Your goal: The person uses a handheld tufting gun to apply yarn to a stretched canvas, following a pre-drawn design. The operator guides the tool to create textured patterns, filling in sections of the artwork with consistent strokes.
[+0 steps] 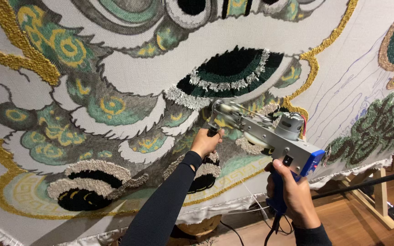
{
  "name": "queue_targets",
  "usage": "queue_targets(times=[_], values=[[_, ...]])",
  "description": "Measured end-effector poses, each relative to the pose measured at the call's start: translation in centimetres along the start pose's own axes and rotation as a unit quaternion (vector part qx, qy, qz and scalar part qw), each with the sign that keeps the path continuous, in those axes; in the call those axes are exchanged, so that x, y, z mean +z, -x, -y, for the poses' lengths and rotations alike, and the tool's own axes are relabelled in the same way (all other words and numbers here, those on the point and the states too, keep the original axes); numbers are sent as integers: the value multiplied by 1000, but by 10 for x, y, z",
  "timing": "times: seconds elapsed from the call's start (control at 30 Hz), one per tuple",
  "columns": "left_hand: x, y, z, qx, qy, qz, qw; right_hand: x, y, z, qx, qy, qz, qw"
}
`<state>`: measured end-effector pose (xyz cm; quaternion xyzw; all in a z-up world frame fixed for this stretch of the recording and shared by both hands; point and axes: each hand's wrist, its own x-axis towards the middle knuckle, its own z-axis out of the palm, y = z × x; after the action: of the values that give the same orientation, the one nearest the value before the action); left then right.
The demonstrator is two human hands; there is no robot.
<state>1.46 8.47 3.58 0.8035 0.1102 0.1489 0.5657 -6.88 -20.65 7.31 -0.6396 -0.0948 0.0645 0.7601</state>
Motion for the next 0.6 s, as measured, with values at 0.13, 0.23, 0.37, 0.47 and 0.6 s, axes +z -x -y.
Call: queue_targets(times=[0.13, 0.23, 0.37, 0.47, 0.6], values=[[-1, -1, -2, 10, 33, -5, 999, 3, -2, 0, -4, -13, -15, 1000], [-1, -1, -4, -1, 26, -3, 1000, 2, -2, 1, -3, -8, -6, 1000], [-2, 1, -5, -2, 30, -1, 1000, 2, -1, 2, -12, -10, -17, 1000], [-1, 2, -9, 1, 37, -8, 999, 1, -1, 2, -7, -22, -8, 1000], [-2, 6, -16, -19, 31, -8, 999, 0, -2, 2, -11, -23, -1, 1000]])
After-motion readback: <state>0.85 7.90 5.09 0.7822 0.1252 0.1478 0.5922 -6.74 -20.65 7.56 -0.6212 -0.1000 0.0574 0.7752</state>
